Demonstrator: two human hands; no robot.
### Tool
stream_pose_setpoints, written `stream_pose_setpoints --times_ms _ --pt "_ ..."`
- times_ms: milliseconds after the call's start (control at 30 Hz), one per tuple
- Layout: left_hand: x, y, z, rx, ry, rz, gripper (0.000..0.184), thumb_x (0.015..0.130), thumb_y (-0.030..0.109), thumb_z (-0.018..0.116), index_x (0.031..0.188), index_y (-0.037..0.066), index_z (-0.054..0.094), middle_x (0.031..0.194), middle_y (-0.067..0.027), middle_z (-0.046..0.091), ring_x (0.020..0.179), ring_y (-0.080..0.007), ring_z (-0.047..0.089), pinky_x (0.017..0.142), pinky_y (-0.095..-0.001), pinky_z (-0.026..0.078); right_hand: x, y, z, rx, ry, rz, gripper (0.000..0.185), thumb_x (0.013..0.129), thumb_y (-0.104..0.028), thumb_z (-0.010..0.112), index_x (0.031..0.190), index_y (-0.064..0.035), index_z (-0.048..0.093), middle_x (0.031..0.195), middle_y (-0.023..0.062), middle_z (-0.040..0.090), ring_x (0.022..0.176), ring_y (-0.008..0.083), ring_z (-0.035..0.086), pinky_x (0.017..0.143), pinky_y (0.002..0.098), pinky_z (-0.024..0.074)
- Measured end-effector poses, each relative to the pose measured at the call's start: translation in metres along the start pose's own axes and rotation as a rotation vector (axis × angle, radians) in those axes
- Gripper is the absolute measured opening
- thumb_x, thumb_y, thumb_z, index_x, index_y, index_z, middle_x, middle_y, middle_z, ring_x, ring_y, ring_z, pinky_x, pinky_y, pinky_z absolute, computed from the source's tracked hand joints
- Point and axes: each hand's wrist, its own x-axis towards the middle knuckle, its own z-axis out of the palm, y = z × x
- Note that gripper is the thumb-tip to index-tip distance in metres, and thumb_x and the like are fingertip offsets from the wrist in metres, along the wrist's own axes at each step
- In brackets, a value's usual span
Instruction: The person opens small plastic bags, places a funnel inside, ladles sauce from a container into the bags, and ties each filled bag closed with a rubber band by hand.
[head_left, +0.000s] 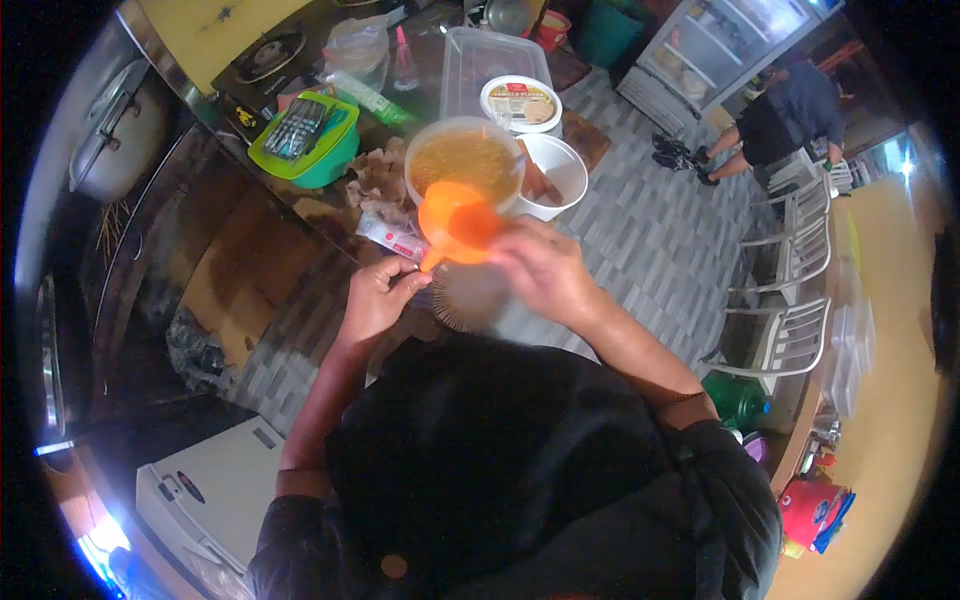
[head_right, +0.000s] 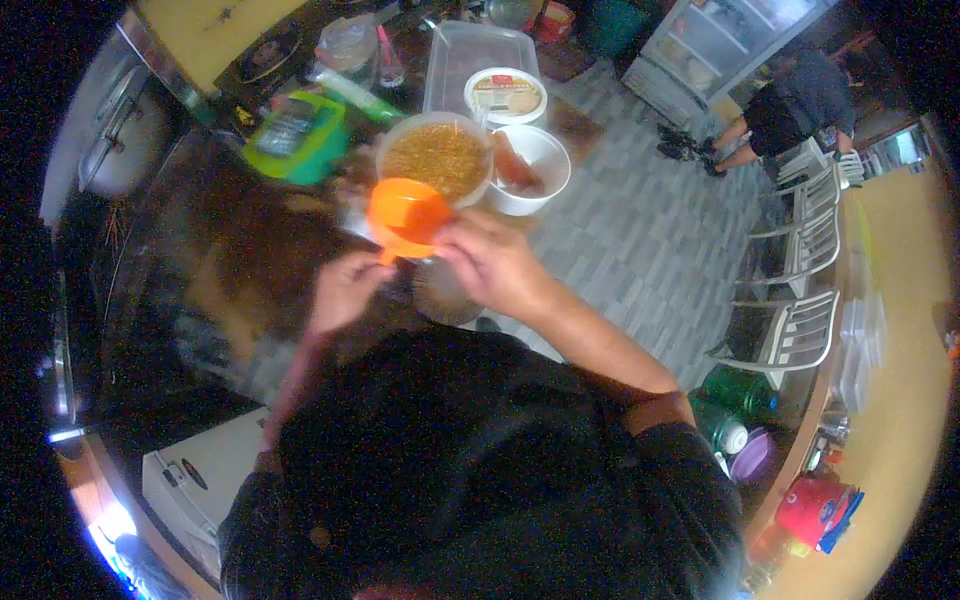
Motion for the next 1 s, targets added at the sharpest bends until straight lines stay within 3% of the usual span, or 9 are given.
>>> stream_pose_setpoints --times_ms 300,1000 --pt "0.001 0.010 0.001 -0.027 -0.021 0.018 0.010 0.075 0.007 0.066 0.082 0.000 0.063 0.076 -0.0043 0.065 0.070 -0.0062 0.057 0.065 -0.0218 0.045 0.003 0.004 -0.009 0.084 0.113 0.016 0.008 0.076 -0.005 0.060 0.082 -0.0025 0.056 0.080 0.0118 0.057 0.072 0.0275 0.058 0.063 0.0325 0.0467" --pt "0.003 0.017 0.006 0.024 0.001 -0.003 0.013 0.072 0.009 0.069 0.080 0.000 0.063 0.072 -0.0071 0.064 0.066 -0.0080 0.058 0.062 -0.0244 0.045 0.005 0.004 0.000 0.013 0.073 -0.023 0.010 0.074 -0.003 0.063 0.082 -0.0028 0.056 0.080 0.0111 0.057 0.072 0.0254 0.059 0.063 0.0305 0.0475"
